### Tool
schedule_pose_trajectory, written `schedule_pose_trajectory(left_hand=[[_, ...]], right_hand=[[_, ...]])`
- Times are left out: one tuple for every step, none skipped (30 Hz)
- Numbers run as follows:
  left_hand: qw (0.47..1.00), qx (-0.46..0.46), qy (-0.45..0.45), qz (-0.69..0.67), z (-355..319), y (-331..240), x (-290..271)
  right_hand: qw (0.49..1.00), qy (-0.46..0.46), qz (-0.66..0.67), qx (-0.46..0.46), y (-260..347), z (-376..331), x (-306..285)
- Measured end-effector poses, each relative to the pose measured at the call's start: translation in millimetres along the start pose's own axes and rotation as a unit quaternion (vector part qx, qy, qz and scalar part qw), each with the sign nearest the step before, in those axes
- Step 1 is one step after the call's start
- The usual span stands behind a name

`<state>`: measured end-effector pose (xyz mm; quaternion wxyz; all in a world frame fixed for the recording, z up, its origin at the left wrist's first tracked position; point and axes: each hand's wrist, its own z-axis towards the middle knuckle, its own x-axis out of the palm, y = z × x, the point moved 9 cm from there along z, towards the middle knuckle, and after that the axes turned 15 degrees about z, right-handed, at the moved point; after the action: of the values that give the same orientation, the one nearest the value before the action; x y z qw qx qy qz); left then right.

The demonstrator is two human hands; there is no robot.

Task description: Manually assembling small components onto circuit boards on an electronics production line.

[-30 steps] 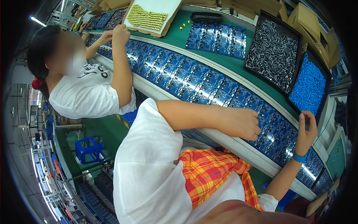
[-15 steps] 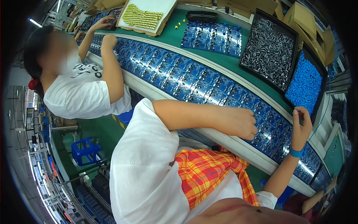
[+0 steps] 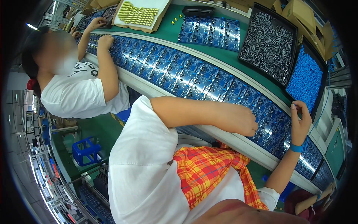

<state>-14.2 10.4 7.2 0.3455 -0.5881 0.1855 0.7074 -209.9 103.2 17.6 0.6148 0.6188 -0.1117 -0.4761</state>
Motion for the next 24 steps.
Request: schedule_pose_trajectory(left_hand=[[1.0,-0.002,0.001,0.016,1,0,-1],[1.0,0.0,0.0,0.014,1,-1,-1],[1.0,-0.005,0.001,0.024,0,-1,-2],[0.999,-0.009,0.002,0.034,0,-1,-2],[0.999,-0.014,0.003,0.044,-1,-1,-3],[0.999,-0.013,0.001,0.042,-1,-1,-3],[0.999,-0.019,0.001,0.044,-1,0,-3],[0.999,-0.024,0.001,0.045,-1,1,-3],[0.998,-0.03,0.001,0.047,-2,2,-2],[0.999,-0.029,0.001,0.045,-2,2,-2],[0.998,-0.032,0.001,0.046,-2,2,-3],[0.998,-0.034,0.002,0.047,-2,2,-3],[0.998,-0.037,0.003,0.048,-2,3,-4],[0.998,-0.036,0.003,0.047,-3,2,-4],[0.999,-0.037,0.004,0.04,-2,3,-6],[0.999,-0.038,0.006,0.032,-2,3,-7],[0.999,-0.039,0.008,0.025,-2,3,-7],[0.999,-0.033,0.007,0.022,-3,1,-8],[0.999,-0.042,0.016,0.02,-4,2,-7],[0.998,-0.05,0.025,0.019,-5,3,-6],[0.998,-0.058,0.035,0.019,-6,5,-4],[0.998,-0.046,0.032,0.015,-5,4,-4],[0.998,-0.047,0.033,0.011,-5,5,-4],[0.998,-0.049,0.034,0.007,-5,6,-3]], right_hand=[[1.0,0.001,0.0,0.0,1,0,0],[1.0,0.0,-0.001,0.001,1,0,-1],[1.0,-0.001,0.002,0.001,1,0,-1],[1.0,-0.003,0.006,0.002,1,0,-1],[1.0,-0.004,0.009,0.002,0,0,-1],[1.0,-0.003,0.007,0.003,0,0,-2],[1.0,-0.001,0.005,0.0,0,-1,-1],[1.0,0.002,0.003,-0.003,0,-1,-1],[1.0,0.004,0.002,-0.005,0,-1,-2],[1.0,0.004,0.001,-0.004,-1,-1,-2],[1.0,0.004,0.003,-0.004,-1,-1,-1],[1.0,0.004,0.005,-0.005,-1,-1,0],[1.0,0.004,0.007,-0.005,0,-1,0],[1.0,0.003,0.006,-0.004,0,-1,1],[1.0,0.003,0.003,-0.005,2,-2,-1],[1.0,0.001,-0.001,-0.006,4,-3,-2],[1.0,0.0,-0.004,-0.007,6,-3,-3],[1.0,-0.005,-0.007,-0.003,7,-4,-3],[1.0,0.001,-0.003,-0.005,8,-3,-1],[1.0,0.005,0.001,-0.008,9,-2,1],[1.0,0.01,0.006,-0.011,9,-1,4],[1.0,0.0,-0.001,-0.005,9,-1,1],[1.0,0.001,0.0,-0.005,10,-2,1],[1.0,0.002,0.002,-0.005,11,-2,1]])
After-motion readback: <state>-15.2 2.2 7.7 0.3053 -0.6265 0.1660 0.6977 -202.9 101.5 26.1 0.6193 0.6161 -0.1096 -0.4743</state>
